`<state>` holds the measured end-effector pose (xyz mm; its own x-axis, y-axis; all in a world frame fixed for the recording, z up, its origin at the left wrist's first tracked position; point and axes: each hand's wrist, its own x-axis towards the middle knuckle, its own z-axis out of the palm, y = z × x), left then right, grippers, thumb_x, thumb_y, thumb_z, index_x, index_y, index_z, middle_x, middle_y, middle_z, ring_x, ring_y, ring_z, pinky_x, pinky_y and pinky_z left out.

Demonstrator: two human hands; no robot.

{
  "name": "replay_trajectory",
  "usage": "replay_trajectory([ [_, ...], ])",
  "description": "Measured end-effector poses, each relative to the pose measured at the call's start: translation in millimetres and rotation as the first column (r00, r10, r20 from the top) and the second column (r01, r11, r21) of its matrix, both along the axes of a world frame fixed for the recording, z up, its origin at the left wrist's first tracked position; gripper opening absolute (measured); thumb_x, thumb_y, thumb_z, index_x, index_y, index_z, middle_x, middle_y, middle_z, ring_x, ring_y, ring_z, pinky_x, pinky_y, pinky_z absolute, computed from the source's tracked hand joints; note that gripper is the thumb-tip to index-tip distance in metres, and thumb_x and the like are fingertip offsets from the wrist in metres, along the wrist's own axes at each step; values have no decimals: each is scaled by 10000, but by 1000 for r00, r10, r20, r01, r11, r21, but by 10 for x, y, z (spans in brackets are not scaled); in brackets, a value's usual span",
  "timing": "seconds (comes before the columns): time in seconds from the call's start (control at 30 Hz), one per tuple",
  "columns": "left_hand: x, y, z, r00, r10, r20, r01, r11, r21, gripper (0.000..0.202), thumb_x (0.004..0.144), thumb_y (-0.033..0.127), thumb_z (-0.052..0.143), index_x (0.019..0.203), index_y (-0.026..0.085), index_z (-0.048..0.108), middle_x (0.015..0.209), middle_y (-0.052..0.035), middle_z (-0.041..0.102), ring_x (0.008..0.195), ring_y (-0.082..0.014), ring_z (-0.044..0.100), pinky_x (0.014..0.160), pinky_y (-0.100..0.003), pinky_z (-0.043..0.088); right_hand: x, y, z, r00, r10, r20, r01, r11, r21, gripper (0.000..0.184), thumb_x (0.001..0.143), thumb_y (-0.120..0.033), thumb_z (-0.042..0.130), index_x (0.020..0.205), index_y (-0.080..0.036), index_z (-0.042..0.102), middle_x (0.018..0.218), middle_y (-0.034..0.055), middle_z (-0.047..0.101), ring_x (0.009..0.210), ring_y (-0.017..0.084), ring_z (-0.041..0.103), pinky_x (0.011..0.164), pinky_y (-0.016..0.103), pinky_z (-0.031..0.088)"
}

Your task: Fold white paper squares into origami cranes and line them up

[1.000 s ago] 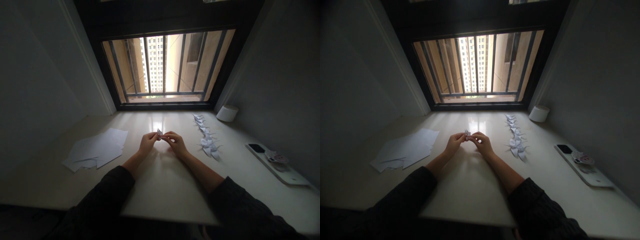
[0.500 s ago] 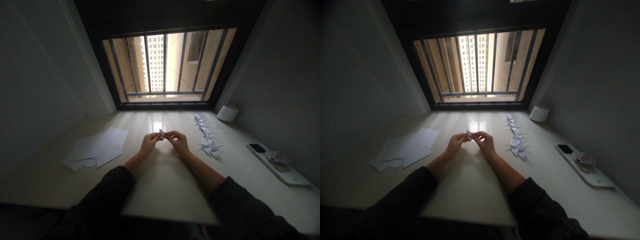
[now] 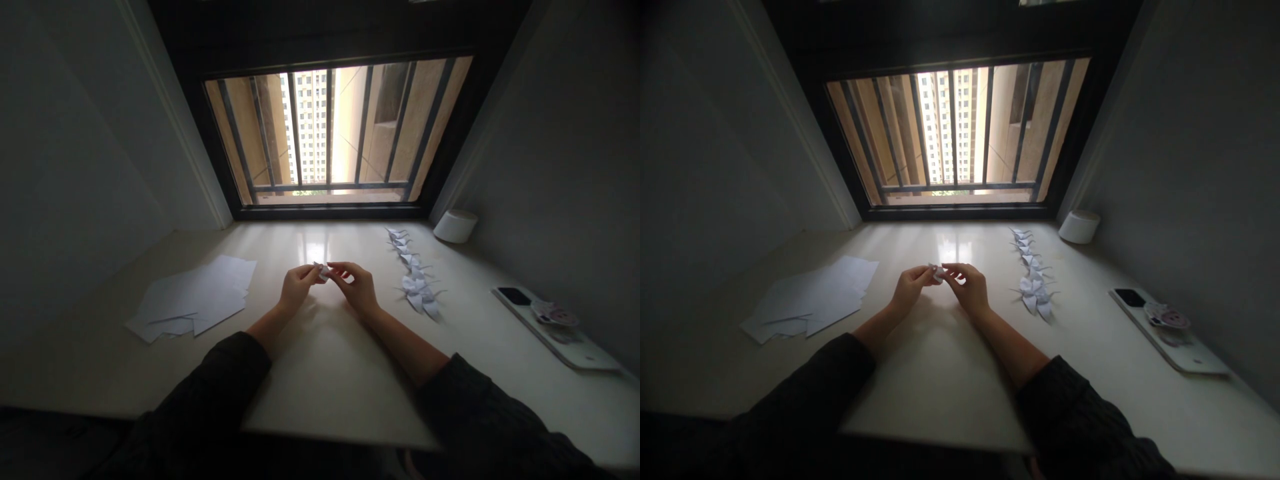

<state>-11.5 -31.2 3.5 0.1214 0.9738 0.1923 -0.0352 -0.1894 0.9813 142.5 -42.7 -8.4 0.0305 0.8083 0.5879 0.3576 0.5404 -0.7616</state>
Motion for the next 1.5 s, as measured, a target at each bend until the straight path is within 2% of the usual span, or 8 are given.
replay_trajectory([
  [0.17, 17, -5, -9, 998, 28, 64, -27, 1000, -17, 329, 718, 424, 662, 813, 114, 723, 775, -69, 714, 734, -191, 666, 776, -364, 543, 1, 14, -24, 995, -49, 92, 45, 998, 39, 236, 782, -411, 634, 965, -284, 709, 826, 42, 686, 741, 187, 595, 652, 326, 495],
  [0.3, 18, -18, 0, 998, 59, 38, -60, 998, 18, 321, 728, 416, 652, 809, 116, 729, 773, -61, 714, 762, -204, 664, 771, -369, 545, -2, 5, -31, 975, -82, 206, 65, 994, 90, 340, 743, -417, 677, 1063, -302, 673, 898, 48, 698, 812, 220, 594, 737, 373, 490],
  [0.43, 19, -19, 5, 997, 29, 66, -30, 1000, 7, 317, 732, 412, 651, 810, 114, 725, 777, -61, 713, 772, -205, 668, 798, -384, 544, -4, 8, -41, 959, -129, 251, 104, 988, 111, 321, 773, -373, 654, 1086, -303, 662, 924, 49, 704, 835, 229, 600, 759, 383, 482],
  [0.63, -6, 18, -30, 994, -11, 111, 13, 1000, -19, 387, 726, 416, 664, 959, 109, 693, 861, -84, 715, 748, -201, 679, 807, -409, 544, 1, 11, -52, 964, -110, 244, 86, 990, 110, 282, 789, -371, 639, 1059, -297, 674, 913, 40, 712, 820, 225, 610, 748, 374, 480],
  [1.1, 8, -11, 3, 996, -8, 94, 16, 996, -90, 433, 752, 469, 621, 967, 99, 684, 775, -93, 720, 750, -227, 687, 826, -414, 521, 0, -4, 16, 974, -141, 175, 125, 987, 99, 147, 838, -322, 569, 852, -282, 711, 805, 41, 690, 802, 220, 577, 752, 374, 462],
  [1.3, 29, -54, -3, 998, -3, -67, 8, 997, 74, 428, 713, 437, 676, 1020, 139, 684, 907, -89, 721, 857, -231, 671, 843, -378, 504, -8, 60, -23, 988, -125, -89, 118, 990, -74, 180, 790, -383, 593, 783, -232, 690, 776, 36, 692, 728, 196, 605, 654, 333, 473],
  [1.4, 22, -89, -5, 981, 73, -178, -54, 993, 108, 559, 657, 409, 734, 1160, 196, 619, 933, -70, 721, 893, -242, 667, 852, -373, 495, -32, 107, -63, 947, -59, -316, -3, 981, -192, 232, 732, -427, 646, 788, -205, 681, 787, 42, 704, 724, 192, 636, 670, 331, 491],
  [1.5, 10, -116, 11, 962, 120, -243, -84, 984, 155, 581, 648, 402, 745, 1187, 241, 597, 944, -58, 719, 894, -241, 673, 854, -371, 495, -53, 131, -87, 870, 9, -493, -147, 959, -242, 300, 677, -456, 689, 808, -187, 662, 751, 46, 707, 670, 186, 648, 665, 338, 512],
])
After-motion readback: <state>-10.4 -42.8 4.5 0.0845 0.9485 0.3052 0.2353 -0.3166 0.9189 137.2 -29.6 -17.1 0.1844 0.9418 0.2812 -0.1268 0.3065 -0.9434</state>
